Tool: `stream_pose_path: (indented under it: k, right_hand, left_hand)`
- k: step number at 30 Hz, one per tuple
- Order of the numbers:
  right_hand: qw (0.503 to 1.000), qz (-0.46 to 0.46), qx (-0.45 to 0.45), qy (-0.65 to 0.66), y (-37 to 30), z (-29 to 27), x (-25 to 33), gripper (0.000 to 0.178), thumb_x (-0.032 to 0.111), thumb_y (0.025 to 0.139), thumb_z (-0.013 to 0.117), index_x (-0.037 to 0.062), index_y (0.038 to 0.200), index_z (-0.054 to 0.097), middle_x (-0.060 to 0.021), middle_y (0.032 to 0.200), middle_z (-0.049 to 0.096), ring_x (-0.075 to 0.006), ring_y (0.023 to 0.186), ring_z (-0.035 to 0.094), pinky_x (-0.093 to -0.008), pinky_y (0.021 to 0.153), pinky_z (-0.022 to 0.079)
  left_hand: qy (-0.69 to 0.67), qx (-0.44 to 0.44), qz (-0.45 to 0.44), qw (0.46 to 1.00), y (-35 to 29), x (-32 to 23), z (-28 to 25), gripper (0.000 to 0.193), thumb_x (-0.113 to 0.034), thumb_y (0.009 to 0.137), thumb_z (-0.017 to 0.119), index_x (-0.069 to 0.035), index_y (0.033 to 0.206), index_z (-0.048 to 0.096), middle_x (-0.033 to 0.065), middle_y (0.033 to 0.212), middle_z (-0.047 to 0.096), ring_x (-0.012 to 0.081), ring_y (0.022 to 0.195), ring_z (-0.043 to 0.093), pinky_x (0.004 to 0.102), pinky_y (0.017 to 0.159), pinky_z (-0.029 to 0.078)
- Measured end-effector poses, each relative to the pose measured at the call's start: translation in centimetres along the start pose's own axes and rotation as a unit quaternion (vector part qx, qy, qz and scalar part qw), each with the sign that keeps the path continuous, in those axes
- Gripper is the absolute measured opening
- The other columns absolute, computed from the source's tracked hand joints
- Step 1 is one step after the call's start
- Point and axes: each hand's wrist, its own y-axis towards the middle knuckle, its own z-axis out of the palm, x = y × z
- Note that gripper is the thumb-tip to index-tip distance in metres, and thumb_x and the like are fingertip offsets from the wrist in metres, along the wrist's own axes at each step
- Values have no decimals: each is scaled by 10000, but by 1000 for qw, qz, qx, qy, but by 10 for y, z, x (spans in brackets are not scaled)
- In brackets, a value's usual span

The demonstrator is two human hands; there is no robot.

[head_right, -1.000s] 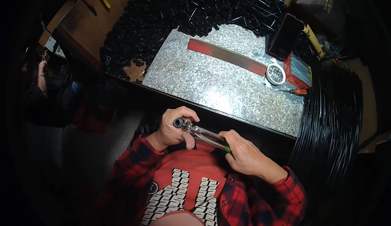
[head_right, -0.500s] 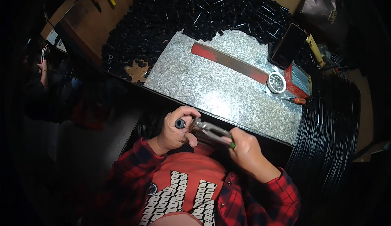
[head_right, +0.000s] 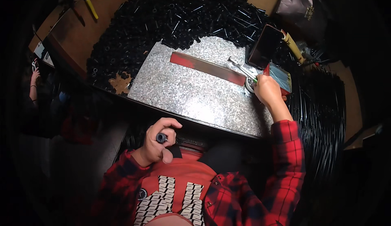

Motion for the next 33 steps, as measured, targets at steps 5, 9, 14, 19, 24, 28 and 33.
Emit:
stream_pose_path:
  k: [5, 9, 14, 19, 24, 28, 33]
  right_hand:
    - [998, -21, 51, -40, 15, 9, 2, 173, 159, 779, 622, -4, 831, 648, -238, 829, 645, -395, 830, 628, -462, 739, 496]
    - [997, -38, 43, -43, 18, 16, -1, 169, 144, 778, 578, 0, 837, 645, -247, 828, 641, -395, 815, 630, -463, 733, 500]
    - [998, -16, 50, -23, 15, 8, 1, 192, 162, 746, 613, -19, 809, 626, -250, 851, 643, -409, 849, 622, -463, 771, 494]
    - [997, -56, -51, 3, 2, 9, -13, 111, 41, 773, 571, -27, 843, 521, -264, 781, 597, -446, 765, 584, -506, 679, 447]
    - [971, -125, -124, 160, -25, -6, 45, 88, -3, 849, 552, -15, 818, 470, -234, 684, 536, -425, 652, 557, -454, 563, 420]
    - [903, -142, -47, 402, -76, -28, 121, 73, -50, 821, 498, -4, 877, 506, -170, 750, 516, -336, 689, 550, -375, 630, 442]
    - [841, -238, -10, 485, -114, -14, 174, 45, -9, 851, 543, -4, 895, 533, -153, 843, 538, -303, 719, 563, -355, 640, 458]
  left_hand:
    - [-10, -25, -18, 999, -1, 2, 1, 955, -710, 553, 662, 26, 1125, 459, -70, 543, 312, 18, 495, 339, 190, 477, 261]
    - [-7, -35, -18, 999, 2, 1, 3, 934, -703, 557, 672, 8, 1125, 463, -71, 540, 321, 18, 492, 331, 197, 472, 242]
    - [7, -44, -12, 999, 2, 2, 0, 925, -693, 561, 677, 11, 1121, 462, -66, 532, 330, 26, 485, 325, 199, 472, 255]
    - [19, -45, 4, 999, 4, 5, 1, 909, -670, 583, 683, 14, 1134, 448, -59, 527, 343, 29, 478, 331, 202, 468, 268]
    - [19, -69, -27, 997, -1, 10, 1, 900, -616, 596, 731, 11, 1165, 427, -54, 524, 350, 33, 476, 331, 202, 463, 263]
    - [25, -79, -7, 997, 3, 12, 8, 895, -593, 611, 756, 0, 1188, 415, -46, 525, 358, 36, 476, 328, 212, 457, 254]
    - [39, -81, -16, 996, 5, 15, 11, 932, -618, 606, 750, -6, 1216, 401, -26, 572, 445, 53, 509, 417, 216, 470, 316]
